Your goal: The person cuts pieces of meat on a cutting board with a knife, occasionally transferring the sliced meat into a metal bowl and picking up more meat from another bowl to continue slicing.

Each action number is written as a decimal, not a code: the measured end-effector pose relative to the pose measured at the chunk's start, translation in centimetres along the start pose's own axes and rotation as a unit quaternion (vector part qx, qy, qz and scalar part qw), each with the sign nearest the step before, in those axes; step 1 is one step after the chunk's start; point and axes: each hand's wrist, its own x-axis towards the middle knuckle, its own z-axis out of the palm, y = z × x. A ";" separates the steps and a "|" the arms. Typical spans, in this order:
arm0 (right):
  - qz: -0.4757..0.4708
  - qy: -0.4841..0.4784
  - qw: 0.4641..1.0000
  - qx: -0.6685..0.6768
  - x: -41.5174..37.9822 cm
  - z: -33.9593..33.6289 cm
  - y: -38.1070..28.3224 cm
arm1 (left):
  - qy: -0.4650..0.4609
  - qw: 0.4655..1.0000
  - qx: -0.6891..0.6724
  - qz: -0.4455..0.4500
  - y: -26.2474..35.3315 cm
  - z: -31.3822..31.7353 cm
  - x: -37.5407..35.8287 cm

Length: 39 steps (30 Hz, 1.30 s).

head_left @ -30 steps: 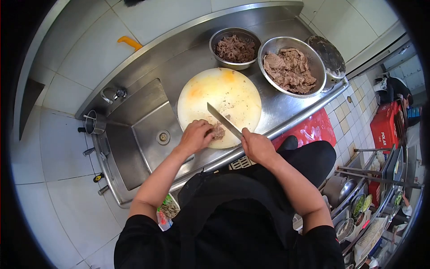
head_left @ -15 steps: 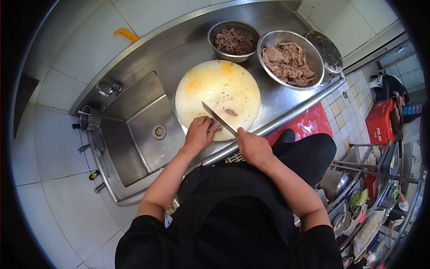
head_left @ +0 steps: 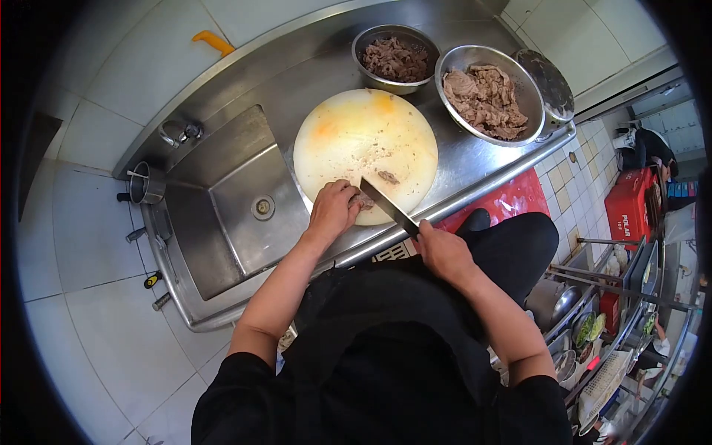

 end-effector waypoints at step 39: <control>-0.047 0.035 0.997 0.044 5.3 1.5 -6.6 | 0.002 0.999 -0.033 -0.021 -1.2 -2.0 -1.9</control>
